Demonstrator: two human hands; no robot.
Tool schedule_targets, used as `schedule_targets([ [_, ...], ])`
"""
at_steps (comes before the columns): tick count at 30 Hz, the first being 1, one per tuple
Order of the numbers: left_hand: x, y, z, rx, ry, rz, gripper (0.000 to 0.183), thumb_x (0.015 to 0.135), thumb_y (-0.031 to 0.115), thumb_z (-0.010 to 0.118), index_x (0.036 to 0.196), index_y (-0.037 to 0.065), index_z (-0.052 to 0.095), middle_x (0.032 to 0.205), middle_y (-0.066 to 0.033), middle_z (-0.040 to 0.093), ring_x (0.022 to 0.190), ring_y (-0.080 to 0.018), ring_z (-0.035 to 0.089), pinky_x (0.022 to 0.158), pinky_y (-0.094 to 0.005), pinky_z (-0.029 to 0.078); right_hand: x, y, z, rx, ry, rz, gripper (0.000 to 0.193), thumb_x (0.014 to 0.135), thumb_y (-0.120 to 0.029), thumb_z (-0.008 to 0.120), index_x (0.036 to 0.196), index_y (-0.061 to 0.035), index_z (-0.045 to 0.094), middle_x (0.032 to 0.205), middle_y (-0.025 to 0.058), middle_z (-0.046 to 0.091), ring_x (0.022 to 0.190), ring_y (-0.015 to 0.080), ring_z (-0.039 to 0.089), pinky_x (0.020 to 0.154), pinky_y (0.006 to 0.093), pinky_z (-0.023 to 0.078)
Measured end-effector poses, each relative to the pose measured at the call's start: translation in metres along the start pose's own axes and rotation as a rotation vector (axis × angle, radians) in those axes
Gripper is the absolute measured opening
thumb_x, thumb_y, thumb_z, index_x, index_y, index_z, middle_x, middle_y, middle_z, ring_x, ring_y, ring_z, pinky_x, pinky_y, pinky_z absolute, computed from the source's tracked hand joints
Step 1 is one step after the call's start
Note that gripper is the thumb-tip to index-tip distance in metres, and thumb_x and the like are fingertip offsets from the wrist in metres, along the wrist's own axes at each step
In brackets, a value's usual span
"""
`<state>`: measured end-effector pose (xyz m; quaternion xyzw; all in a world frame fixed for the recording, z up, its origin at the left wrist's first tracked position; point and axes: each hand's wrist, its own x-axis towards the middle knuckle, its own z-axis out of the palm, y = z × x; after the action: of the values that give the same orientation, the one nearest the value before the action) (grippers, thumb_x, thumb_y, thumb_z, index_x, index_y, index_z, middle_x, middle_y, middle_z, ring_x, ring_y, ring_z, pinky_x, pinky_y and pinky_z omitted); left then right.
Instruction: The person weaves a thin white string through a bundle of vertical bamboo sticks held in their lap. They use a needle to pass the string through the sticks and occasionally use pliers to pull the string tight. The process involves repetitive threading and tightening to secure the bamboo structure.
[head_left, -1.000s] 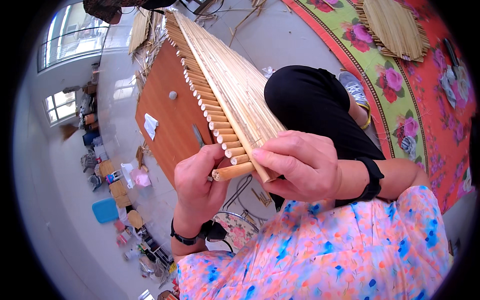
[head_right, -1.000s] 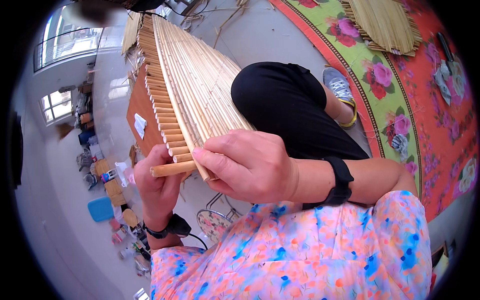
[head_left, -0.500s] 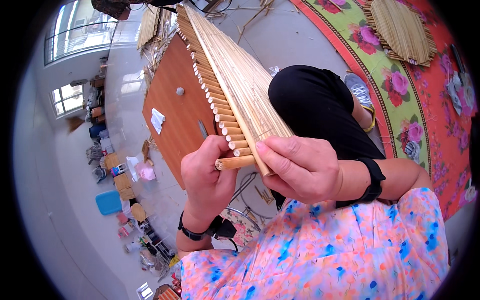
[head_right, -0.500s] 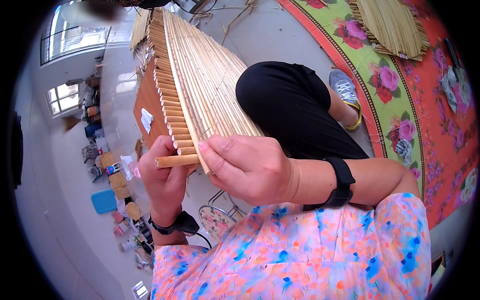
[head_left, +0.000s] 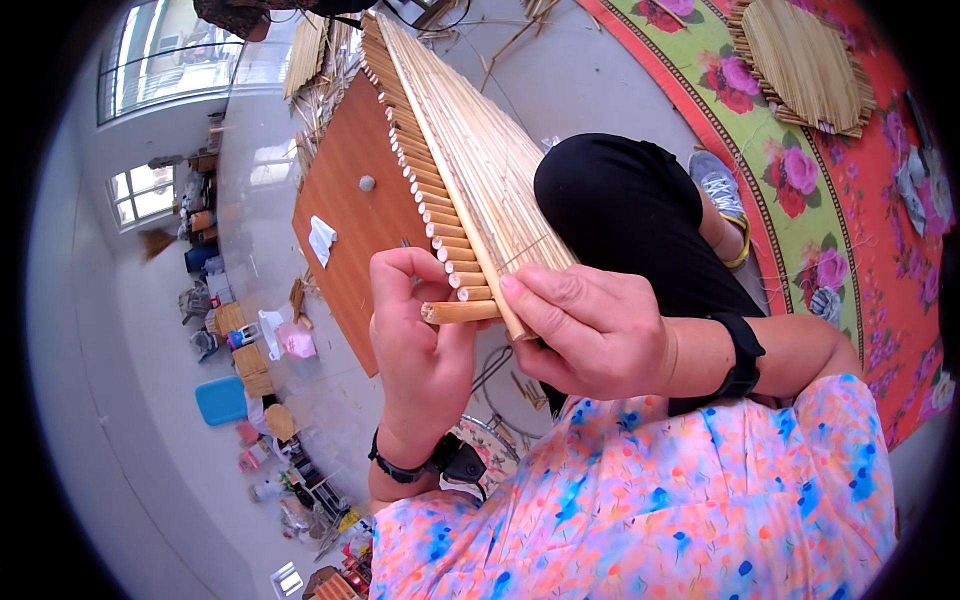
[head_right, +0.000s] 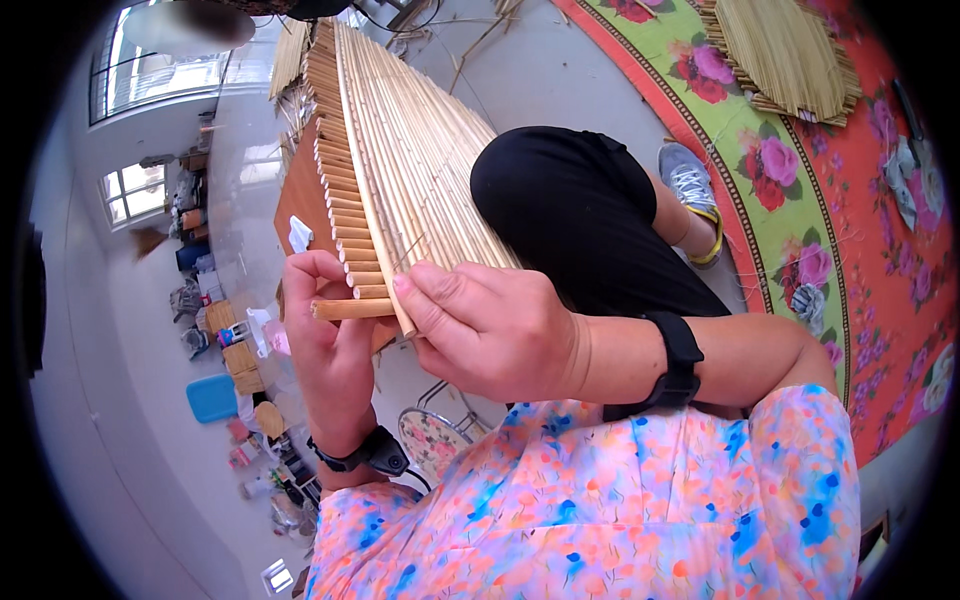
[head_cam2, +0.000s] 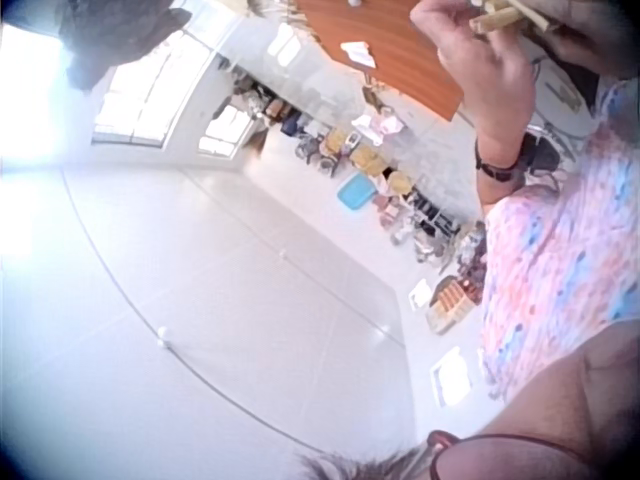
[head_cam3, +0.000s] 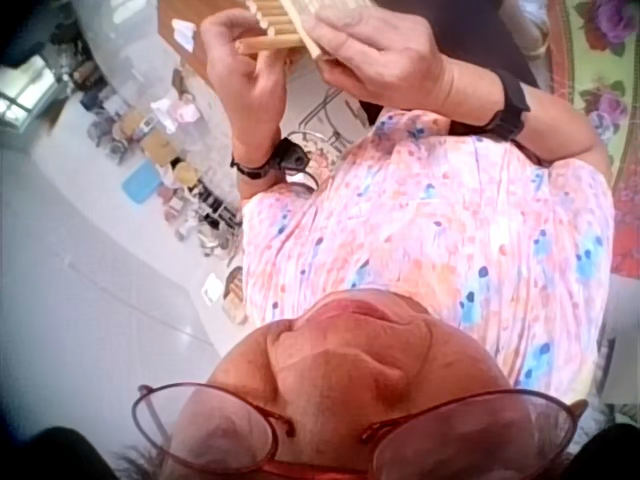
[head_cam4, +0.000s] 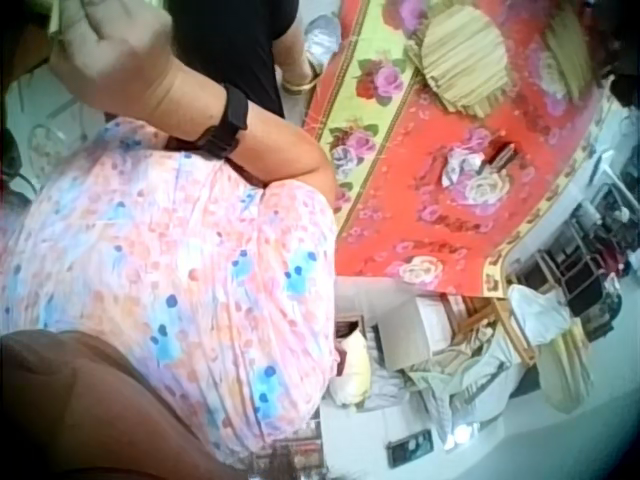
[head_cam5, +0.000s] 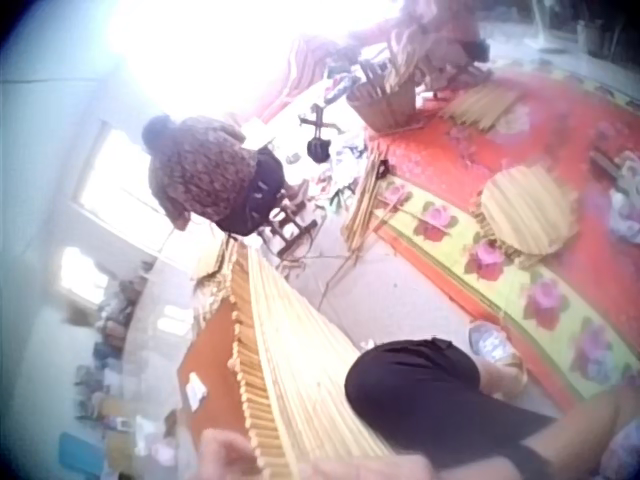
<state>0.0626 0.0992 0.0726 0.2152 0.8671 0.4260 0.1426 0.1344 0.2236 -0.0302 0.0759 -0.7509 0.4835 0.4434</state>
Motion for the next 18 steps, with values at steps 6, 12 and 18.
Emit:
schedule_targets([
  [6, 0.014, 0.004, -0.036, 0.012, 0.036, -0.076, 0.029, 0.098, 0.011, 0.05, 0.124, 0.003, 0.04, 0.128, -0.018, 0.055, 0.088, -0.015, 0.064, 0.071, -0.0239, 0.051, 0.001, 0.003, -0.011, 0.009, -0.104, 0.061, 0.046, 0.065, -0.007, 0.078, 0.108, -0.0017, 0.066, 0.098, 0.0119, 0.067, 0.079, 0.0266, 0.068, 0.063, 0.0309, 0.057],
  [12, 0.091, -0.021, -0.021, -0.167, 0.107, -0.347, 0.071, 0.091, 0.021, 0.065, 0.147, 0.002, 0.025, 0.134, -0.021, 0.049, 0.097, -0.0217, 0.065, 0.076, -0.034, 0.055, -0.006, -0.001, -0.02, -0.055, -0.144, 0.18, 0.032, 0.069, -0.012, 0.075, 0.099, -0.0047, 0.068, 0.089, 0.0082, 0.067, 0.081, 0.0248, 0.066, 0.064, 0.0322, 0.055],
  [18, 0.103, -0.041, -0.012, -0.38, -0.118, -0.191, 0.087, 0.083, 0.004, 0.065, 0.151, -0.003, 0.011, 0.127, -0.0225, 0.051, 0.106, -0.0256, 0.062, 0.087, -0.0397, 0.055, -0.03, -0.005, -0.034, 0.299, -0.666, 0.562, 0.017, 0.083, -0.018, 0.072, 0.087, -0.0013, 0.073, 0.069, 0.0081, 0.064, 0.053, 0.0141, 0.059, 0.053, 0.03, 0.049],
])
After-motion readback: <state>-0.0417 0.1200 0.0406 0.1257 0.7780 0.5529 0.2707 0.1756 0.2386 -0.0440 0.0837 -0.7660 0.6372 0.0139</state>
